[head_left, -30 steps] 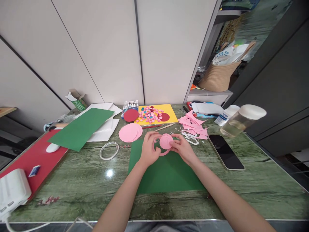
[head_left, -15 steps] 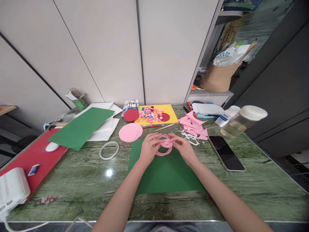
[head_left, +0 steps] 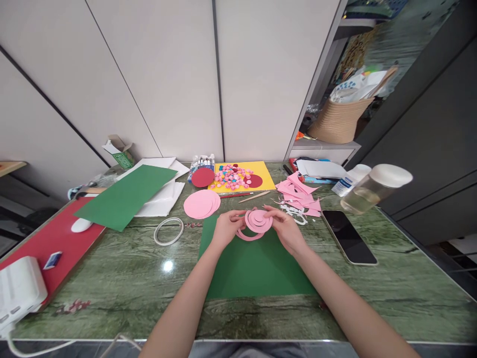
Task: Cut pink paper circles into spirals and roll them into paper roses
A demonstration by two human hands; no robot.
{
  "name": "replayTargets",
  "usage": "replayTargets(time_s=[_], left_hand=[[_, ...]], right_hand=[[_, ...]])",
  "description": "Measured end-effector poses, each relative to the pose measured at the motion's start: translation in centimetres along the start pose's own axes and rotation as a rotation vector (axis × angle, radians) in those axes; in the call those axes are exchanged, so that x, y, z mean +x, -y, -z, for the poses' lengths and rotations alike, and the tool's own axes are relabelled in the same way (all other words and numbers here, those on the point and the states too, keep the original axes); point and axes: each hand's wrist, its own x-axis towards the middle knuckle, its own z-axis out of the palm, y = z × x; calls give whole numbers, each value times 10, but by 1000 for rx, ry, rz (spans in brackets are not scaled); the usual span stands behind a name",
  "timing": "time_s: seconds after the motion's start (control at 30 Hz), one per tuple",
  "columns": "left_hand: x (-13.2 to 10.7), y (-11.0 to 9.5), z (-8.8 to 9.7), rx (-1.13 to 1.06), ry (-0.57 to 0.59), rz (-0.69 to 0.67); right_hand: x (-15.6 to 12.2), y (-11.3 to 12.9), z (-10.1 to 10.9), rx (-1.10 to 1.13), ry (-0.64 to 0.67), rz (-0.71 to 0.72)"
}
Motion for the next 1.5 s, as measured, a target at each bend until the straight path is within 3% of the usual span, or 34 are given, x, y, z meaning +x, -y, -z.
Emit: replayTargets(time_s=[0.13,0.3,0.6,0.83,1.0,1.2,1.33,1.5], left_hand=[[-1,-6,-1,-89,1,10],[-7,-15,-3,-18,-3,2],[-8,-10,-6,75,78,-2],[-13,-7,-10,447,140,-175],[-20,-12,-13,640,252,-333],[-27,-18,-15,615,297,-361],[-29,-24,-15,540,257,-312],[-27,-27,-14,494,137,-390]], right_hand=[[-1,1,0,-186,23,73],[-4,10,-2,-284,53,81],[-4,15,1,-43,35,-31],[-3,20,2,103,12,-98],[-1,15,4,-57,-8,-15],[-3,17,3,-438,18,171],[-4,21,5,-570,91,259],[-2,23,11,-586,110,280]])
